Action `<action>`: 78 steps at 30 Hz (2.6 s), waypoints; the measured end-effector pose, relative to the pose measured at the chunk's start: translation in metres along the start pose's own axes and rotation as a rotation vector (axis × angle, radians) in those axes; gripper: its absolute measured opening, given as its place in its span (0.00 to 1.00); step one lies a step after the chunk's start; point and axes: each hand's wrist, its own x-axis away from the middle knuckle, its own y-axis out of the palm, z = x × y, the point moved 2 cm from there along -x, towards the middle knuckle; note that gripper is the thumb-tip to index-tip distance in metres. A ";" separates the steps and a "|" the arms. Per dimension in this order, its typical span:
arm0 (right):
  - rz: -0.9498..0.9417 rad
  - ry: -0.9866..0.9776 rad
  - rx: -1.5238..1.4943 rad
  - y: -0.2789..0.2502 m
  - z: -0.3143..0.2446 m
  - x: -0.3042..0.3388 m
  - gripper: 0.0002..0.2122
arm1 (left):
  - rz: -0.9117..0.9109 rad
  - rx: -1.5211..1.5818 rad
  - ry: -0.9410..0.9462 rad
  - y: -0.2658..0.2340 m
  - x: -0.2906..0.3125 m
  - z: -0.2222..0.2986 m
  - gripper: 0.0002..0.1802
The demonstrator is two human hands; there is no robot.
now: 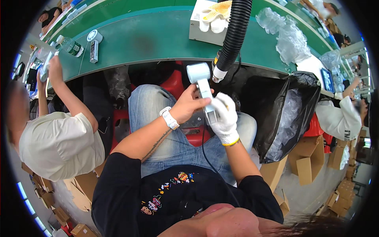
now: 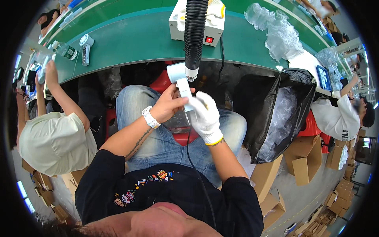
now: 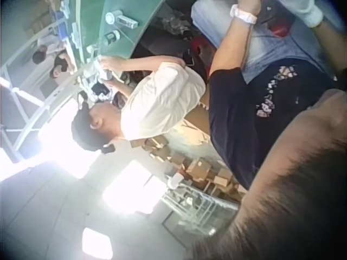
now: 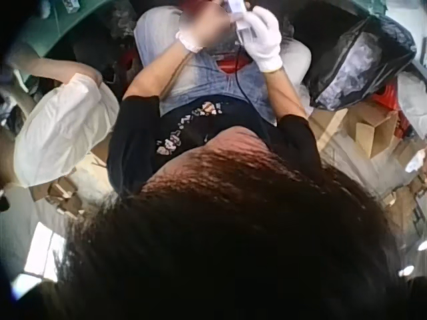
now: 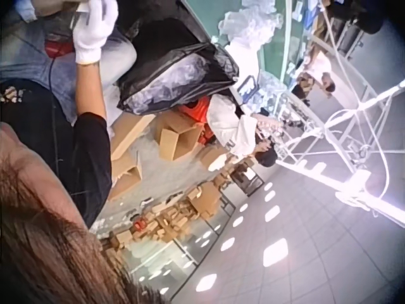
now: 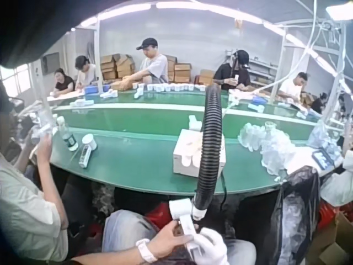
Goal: Manual assembly of electronic components, fitting plastic housings and caps together on a production line.
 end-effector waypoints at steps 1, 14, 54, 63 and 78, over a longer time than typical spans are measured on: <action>0.000 0.002 0.001 0.004 0.000 0.004 0.22 | -0.046 -0.119 0.077 -0.001 0.000 -0.001 0.33; -0.161 1.279 -1.907 0.056 0.008 0.036 0.31 | -0.013 -0.264 0.334 -0.002 0.014 0.031 0.53; -0.963 0.226 -0.019 -0.051 -0.031 0.021 0.12 | -0.126 -0.847 0.575 0.032 0.105 -0.046 0.36; -0.679 0.380 -0.545 -0.050 -0.008 -0.037 0.27 | -0.089 -0.804 0.190 0.005 0.063 0.047 0.38; 0.084 0.697 0.641 -0.164 0.236 -0.193 0.18 | 0.665 -1.959 1.057 -0.178 -0.347 0.275 0.32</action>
